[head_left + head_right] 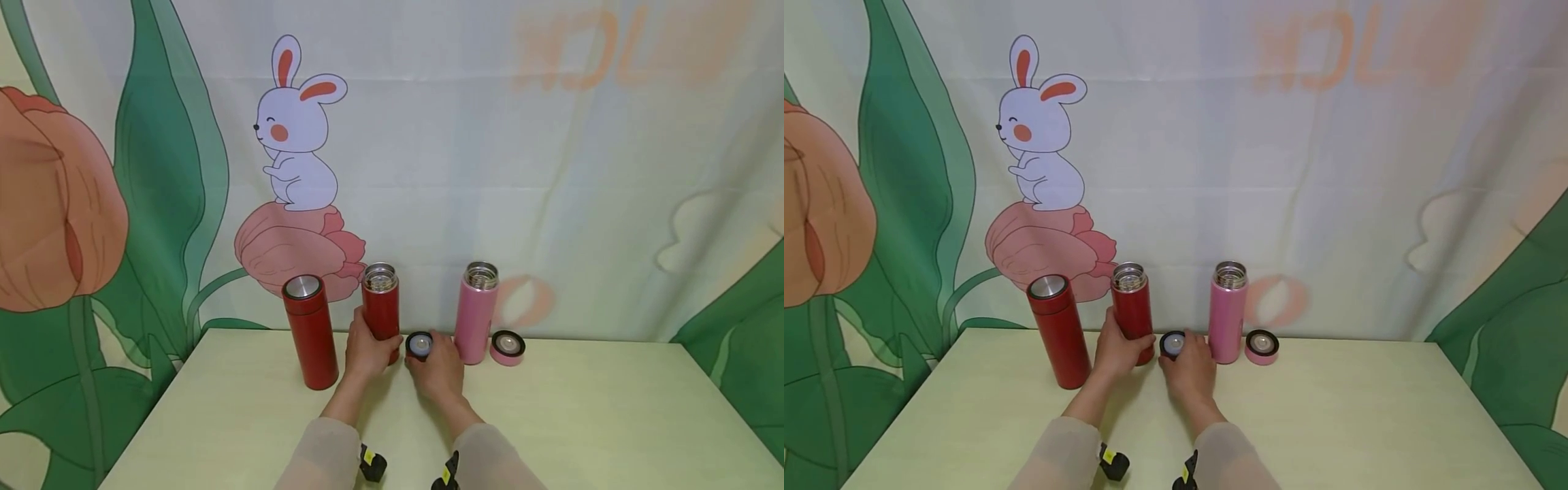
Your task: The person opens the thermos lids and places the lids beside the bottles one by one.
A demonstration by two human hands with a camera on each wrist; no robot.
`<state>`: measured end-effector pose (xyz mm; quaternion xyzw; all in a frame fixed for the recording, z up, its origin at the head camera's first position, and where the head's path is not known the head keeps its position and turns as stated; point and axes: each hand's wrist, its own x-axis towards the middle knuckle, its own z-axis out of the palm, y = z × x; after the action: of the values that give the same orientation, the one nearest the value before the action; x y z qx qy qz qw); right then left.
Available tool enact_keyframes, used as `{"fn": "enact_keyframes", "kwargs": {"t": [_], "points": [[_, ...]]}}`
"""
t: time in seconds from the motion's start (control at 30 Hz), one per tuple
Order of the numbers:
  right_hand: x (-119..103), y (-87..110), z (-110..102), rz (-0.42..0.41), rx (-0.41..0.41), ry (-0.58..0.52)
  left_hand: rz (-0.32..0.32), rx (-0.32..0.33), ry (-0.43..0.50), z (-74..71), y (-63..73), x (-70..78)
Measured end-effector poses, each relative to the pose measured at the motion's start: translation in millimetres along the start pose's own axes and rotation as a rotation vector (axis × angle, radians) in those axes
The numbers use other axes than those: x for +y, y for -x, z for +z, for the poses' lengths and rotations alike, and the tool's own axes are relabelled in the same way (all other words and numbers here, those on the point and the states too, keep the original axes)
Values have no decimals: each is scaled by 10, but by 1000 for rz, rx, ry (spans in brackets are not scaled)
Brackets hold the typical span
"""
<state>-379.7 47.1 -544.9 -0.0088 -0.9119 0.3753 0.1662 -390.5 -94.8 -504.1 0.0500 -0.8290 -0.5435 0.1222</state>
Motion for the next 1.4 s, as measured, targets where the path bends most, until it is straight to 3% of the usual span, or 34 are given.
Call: {"fn": "enact_keyframes", "kwargs": {"t": [0.27,0.4,0.6,0.8,1.0,1.13,1.4], "points": [[-35,-3,0,-11,-27,33,-11,-1,-4,-24,13,33],[-31,9,-28,-30,-83,49,-31,1,-15,-31,33,15],[-61,80,-161,-47,-191,32,-52,-23,-45,-104,140,17],[-78,204,-341,-2,-272,15,-36,-77,-134,-212,343,35],[-146,306,-464,14,-283,-70,8,-165,-219,-371,603,80],[-231,379,-489,-25,-322,-138,31,-202,-253,-536,765,97],[-450,532,-429,-103,-456,-446,19,-185,-222,-888,952,51]]}}
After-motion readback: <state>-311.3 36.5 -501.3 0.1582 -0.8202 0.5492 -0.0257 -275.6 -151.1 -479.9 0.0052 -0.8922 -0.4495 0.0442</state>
